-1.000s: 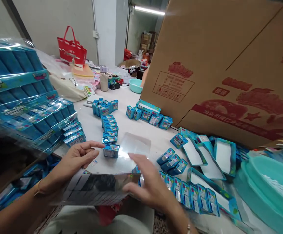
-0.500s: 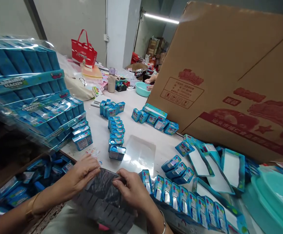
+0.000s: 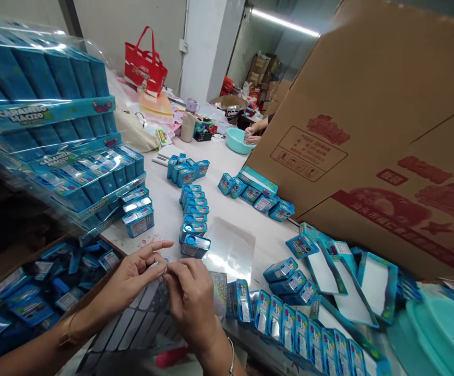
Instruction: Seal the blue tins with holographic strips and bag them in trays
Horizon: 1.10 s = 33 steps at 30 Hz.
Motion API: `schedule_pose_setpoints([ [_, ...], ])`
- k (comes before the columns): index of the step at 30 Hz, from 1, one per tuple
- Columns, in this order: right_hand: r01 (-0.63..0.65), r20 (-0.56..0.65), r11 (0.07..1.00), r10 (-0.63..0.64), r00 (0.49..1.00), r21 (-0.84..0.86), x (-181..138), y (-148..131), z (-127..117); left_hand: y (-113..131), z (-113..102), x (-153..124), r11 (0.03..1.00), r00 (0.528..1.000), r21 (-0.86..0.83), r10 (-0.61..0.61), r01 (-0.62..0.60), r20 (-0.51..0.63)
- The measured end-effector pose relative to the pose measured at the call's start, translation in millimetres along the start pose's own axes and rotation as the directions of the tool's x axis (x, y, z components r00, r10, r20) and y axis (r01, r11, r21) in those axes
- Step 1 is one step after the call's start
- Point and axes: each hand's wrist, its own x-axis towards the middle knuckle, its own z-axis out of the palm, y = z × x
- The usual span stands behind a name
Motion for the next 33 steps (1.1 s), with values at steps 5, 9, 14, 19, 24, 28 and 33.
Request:
schedule_pose_setpoints([
  [5, -0.03, -0.036, 0.999, 0.032, 0.999, 0.037, -2, -2, 0, -5, 1, 1, 1.0, 1.0, 0.007, -0.004, 0.004, -0.011],
  [9, 0.079, -0.12, 0.995, -0.087, 0.989, -0.067, -6, 2, 5, -7, 2, 3, 1.0, 1.0, 0.011, 0.007, -0.007, 0.003],
  [14, 0.198, -0.19, 0.954, -0.242, 0.952, -0.223, -13, 8, 10, -7, 5, 7, 0.999, 1.0, -0.045, -0.018, 0.019, 0.025],
  [19, 0.227, -0.205, 0.937, -0.285, 0.937, -0.264, -16, 11, 10, -7, 7, 9, 0.995, 0.998, -0.087, -0.051, 0.054, 0.037],
  [24, 0.257, -0.216, 0.929, -0.317, 0.923, -0.266, -18, 16, 12, -9, 9, 12, 0.997, 0.999, -0.059, -0.044, 0.045, 0.021],
  [28, 0.245, -0.195, 0.935, -0.299, 0.934, -0.258, -20, 19, 16, -12, 9, 13, 1.0, 1.0, 0.001, -0.025, 0.025, -0.017],
  [33, 0.181, -0.247, 0.971, -0.216, 0.944, -0.157, -15, 14, 16, -14, 9, 10, 0.998, 0.998, 0.069, 0.013, -0.009, -0.056],
])
